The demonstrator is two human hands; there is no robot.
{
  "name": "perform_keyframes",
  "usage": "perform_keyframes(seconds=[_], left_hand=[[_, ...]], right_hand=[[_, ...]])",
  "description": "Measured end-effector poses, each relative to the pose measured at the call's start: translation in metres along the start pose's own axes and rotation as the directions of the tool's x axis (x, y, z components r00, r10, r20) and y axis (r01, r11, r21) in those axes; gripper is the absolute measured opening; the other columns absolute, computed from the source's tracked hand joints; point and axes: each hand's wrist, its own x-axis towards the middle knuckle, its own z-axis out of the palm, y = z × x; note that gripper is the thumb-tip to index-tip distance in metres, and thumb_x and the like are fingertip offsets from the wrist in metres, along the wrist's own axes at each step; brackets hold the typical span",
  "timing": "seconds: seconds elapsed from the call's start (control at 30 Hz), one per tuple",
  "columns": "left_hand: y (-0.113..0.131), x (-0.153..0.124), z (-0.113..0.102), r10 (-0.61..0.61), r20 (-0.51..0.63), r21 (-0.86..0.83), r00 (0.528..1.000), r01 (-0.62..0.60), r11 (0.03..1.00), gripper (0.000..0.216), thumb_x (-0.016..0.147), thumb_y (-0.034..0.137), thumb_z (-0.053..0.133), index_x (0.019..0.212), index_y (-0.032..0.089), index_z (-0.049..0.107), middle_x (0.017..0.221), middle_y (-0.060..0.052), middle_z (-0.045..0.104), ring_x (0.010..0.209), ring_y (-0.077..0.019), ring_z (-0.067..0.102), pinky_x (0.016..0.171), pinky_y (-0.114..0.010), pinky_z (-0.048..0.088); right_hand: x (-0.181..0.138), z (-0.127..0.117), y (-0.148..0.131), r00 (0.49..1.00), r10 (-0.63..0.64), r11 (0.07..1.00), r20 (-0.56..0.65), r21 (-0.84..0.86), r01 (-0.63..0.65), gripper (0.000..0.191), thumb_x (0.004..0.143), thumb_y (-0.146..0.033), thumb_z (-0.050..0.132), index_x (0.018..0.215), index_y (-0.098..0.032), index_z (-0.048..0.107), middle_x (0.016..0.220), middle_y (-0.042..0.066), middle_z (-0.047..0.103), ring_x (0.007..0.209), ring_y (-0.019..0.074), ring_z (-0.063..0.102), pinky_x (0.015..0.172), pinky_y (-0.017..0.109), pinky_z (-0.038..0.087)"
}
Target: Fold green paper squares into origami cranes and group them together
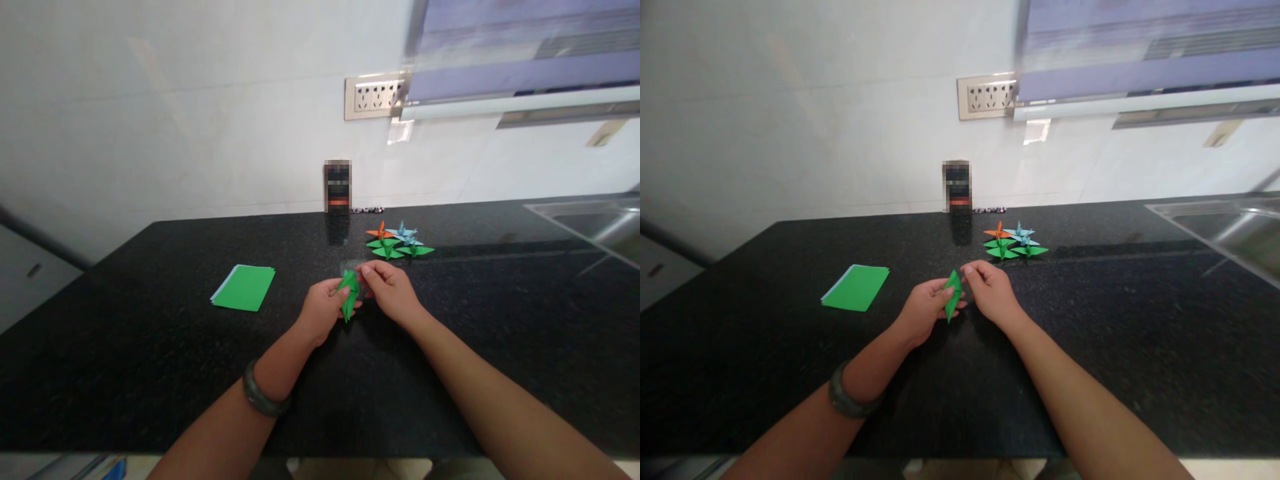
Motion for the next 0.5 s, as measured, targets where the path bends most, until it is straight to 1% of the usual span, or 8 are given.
perform_keyframes(seconds=[0.07, 0.13, 0.2, 0.23, 0.3, 0.4, 0.5], left_hand=[[-0.0012, 0.0018, -0.0016, 0.033, -0.032, -0.007, 0.999, -0.033, 0.999, 0.022, 0.075, 0.023, 0.058, 0.094, 0.012, 0.062, 0.075, -0.005, 0.065, 0.06, -0.0121, 0.062, 0.056, -0.023, 0.048], [-0.0024, 0.0034, -0.003, 0.067, -0.066, 0.001, 0.996, -0.067, 0.998, 0.022, 0.075, 0.026, 0.058, 0.091, 0.012, 0.061, 0.072, -0.003, 0.064, 0.06, -0.0118, 0.061, 0.055, -0.023, 0.048], [-0.0031, 0.0042, -0.0039, 0.091, -0.081, 0.021, 0.993, -0.089, 0.996, 0.022, 0.074, 0.031, 0.059, 0.087, 0.013, 0.061, 0.067, -0.002, 0.062, 0.058, -0.0114, 0.058, 0.054, -0.022, 0.047], [-0.0032, 0.0043, -0.0041, 0.099, -0.081, 0.034, 0.992, -0.097, 0.995, 0.023, 0.074, 0.033, 0.06, 0.085, 0.013, 0.061, 0.065, -0.001, 0.061, 0.057, -0.011, 0.057, 0.053, -0.022, 0.046], [-0.0029, 0.004, -0.0039, 0.112, -0.069, 0.055, 0.991, -0.108, 0.993, 0.025, 0.073, 0.036, 0.06, 0.083, 0.013, 0.061, 0.062, 0.0, 0.059, 0.055, -0.0103, 0.055, 0.053, -0.022, 0.046], [-0.0027, 0.0036, -0.0033, 0.127, -0.059, 0.076, 0.99, -0.122, 0.99, 0.026, 0.074, 0.036, 0.058, 0.083, 0.012, 0.062, 0.061, 0.001, 0.058, 0.054, -0.0094, 0.053, 0.054, -0.022, 0.046], [-0.0038, 0.0044, -0.0031, 0.127, -0.058, 0.076, 0.99, -0.122, 0.99, 0.027, 0.076, 0.038, 0.056, 0.08, 0.012, 0.062, 0.06, 0.001, 0.056, 0.053, -0.0094, 0.052, 0.054, -0.023, 0.046]], right_hand=[[-0.0001, -0.0009, -0.0026, 0.995, 0.081, 0.993, 0.06, 0.083, -0.086, 0.024, 0.078, -0.038, 0.051, 0.078, -0.015, 0.059, 0.067, 0.001, 0.058, 0.052, 0.0099, 0.052, 0.046, 0.021, 0.044], [-0.001, -0.001, -0.0047, 0.975, 0.159, 0.972, 0.157, 0.149, -0.183, 0.023, 0.075, -0.038, 0.056, 0.078, -0.015, 0.058, 0.063, 0.0, 0.058, 0.047, 0.0074, 0.049, 0.043, 0.02, 0.043], [-0.0025, 0.0, -0.0058, 0.949, 0.211, 0.948, 0.236, 0.186, -0.257, 0.022, 0.073, -0.036, 0.059, 0.079, -0.014, 0.058, 0.063, 0.0, 0.059, 0.046, 0.0064, 0.049, 0.043, 0.019, 0.043], [-0.0032, 0.0008, -0.0061, 0.94, 0.224, 0.94, 0.256, 0.197, -0.278, 0.022, 0.072, -0.035, 0.06, 0.08, -0.014, 0.058, 0.063, 0.0, 0.06, 0.046, 0.0063, 0.049, 0.043, 0.018, 0.043], [-0.0044, 0.0028, -0.0059, 0.936, 0.238, 0.933, 0.261, 0.206, -0.294, 0.023, 0.07, -0.033, 0.063, 0.082, -0.014, 0.059, 0.063, 0.0, 0.06, 0.047, 0.0062, 0.05, 0.042, 0.017, 0.043], [-0.0049, 0.0052, -0.0045, 0.941, 0.241, 0.937, 0.237, 0.194, -0.289, 0.025, 0.067, -0.033, 0.066, 0.082, -0.014, 0.059, 0.062, -0.001, 0.059, 0.048, 0.0065, 0.051, 0.041, 0.017, 0.043], [-0.0042, 0.0065, -0.0027, 0.946, 0.241, 0.95, 0.216, 0.148, -0.276, 0.022, 0.068, -0.032, 0.064, 0.08, -0.014, 0.059, 0.063, -0.001, 0.058, 0.049, 0.0074, 0.052, 0.041, 0.017, 0.043]])
